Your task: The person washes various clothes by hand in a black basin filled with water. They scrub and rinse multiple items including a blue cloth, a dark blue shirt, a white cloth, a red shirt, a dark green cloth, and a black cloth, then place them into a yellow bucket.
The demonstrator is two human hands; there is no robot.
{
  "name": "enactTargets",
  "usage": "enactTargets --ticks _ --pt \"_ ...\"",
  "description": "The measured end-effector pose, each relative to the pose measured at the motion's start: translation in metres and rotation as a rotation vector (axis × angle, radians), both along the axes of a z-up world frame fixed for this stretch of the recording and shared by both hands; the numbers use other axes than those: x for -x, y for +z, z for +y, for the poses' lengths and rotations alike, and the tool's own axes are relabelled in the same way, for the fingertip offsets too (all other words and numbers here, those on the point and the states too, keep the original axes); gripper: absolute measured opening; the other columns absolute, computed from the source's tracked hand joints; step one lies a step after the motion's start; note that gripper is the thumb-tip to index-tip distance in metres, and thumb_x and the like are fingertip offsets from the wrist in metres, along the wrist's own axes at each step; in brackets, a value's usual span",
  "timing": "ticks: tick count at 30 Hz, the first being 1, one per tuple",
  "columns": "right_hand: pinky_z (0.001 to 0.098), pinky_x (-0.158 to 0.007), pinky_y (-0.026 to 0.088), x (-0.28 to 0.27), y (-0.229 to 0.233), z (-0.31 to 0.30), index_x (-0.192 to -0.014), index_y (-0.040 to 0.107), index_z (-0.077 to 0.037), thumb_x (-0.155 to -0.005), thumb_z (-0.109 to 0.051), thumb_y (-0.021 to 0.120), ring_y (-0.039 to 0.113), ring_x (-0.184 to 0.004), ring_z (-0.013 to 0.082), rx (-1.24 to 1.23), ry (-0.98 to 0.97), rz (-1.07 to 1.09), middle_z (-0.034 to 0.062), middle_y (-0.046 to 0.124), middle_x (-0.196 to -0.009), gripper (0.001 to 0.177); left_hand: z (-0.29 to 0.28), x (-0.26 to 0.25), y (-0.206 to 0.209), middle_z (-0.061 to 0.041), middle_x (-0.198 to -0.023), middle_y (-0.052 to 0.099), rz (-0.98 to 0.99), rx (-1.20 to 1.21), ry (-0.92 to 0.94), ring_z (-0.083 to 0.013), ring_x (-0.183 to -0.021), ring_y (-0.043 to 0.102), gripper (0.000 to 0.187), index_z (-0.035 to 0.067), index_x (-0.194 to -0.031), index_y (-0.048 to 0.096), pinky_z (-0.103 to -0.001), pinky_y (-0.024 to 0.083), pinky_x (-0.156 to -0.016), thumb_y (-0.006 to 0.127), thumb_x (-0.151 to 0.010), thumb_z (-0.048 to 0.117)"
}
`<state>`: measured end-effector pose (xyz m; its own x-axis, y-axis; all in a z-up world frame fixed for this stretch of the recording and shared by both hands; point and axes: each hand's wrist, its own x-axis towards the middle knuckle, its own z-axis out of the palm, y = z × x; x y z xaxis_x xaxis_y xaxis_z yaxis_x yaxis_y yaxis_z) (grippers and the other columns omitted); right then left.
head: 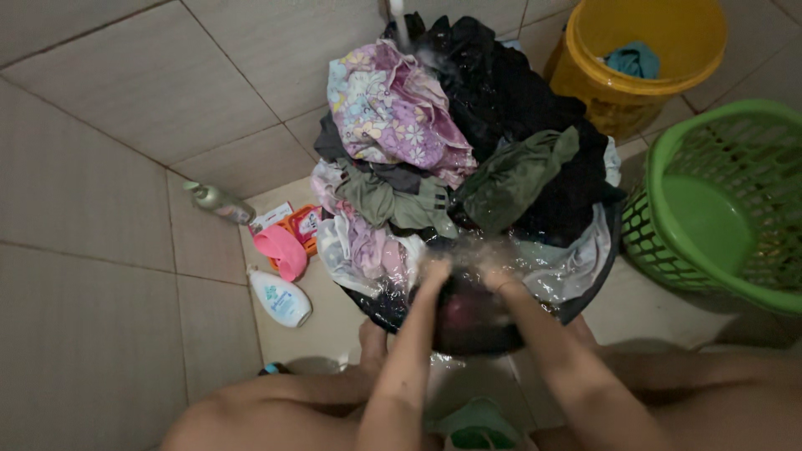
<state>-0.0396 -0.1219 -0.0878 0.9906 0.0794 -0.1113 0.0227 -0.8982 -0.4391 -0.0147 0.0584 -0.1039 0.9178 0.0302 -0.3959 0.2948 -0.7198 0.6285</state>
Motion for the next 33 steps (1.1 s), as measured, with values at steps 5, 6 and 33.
enactTargets --ticks 5,6,33 --pt "0.0426 -0.081 0.054 -0.011 0.069 0.0 -0.104 0.069 -0.002 -0.095 -0.03 0.06 0.067 -0.089 0.0293 -0.127 0.101 0.115 0.0171 0.07 -0.1 0.03 0.029 -0.016 0.098 -0.024 -0.118 0.073 0.123 -0.339 -0.278 -0.0392 -0.111 0.07 0.058 -0.001 -0.115 0.073 -0.047 0.055 -0.097 0.088 -0.071 0.034" --pt "0.0409 -0.079 0.054 -0.014 0.103 0.007 -0.101 0.069 -0.003 -0.096 -0.031 0.06 0.066 -0.087 0.027 -0.26 0.099 0.15 0.0151 0.069 -0.097 0.03 0.031 -0.018 0.117 -0.025 -0.12 0.072 -0.026 -0.276 -0.306 -0.0398 -0.114 0.069 0.06 -0.001 -0.114 0.073 -0.047 0.055 -0.099 0.09 -0.071 0.036" --pt "0.0391 -0.075 0.053 -0.011 0.162 0.023 -0.125 0.064 0.0 -0.085 -0.013 0.086 0.065 -0.09 0.0247 -1.283 -0.039 0.345 0.0137 0.068 -0.109 0.048 -0.016 -0.087 0.23 -0.016 -0.092 0.07 0.322 1.203 -0.319 -0.0279 -0.083 0.068 0.035 0.011 -0.122 0.066 -0.04 0.056 -0.077 0.059 -0.088 0.007"
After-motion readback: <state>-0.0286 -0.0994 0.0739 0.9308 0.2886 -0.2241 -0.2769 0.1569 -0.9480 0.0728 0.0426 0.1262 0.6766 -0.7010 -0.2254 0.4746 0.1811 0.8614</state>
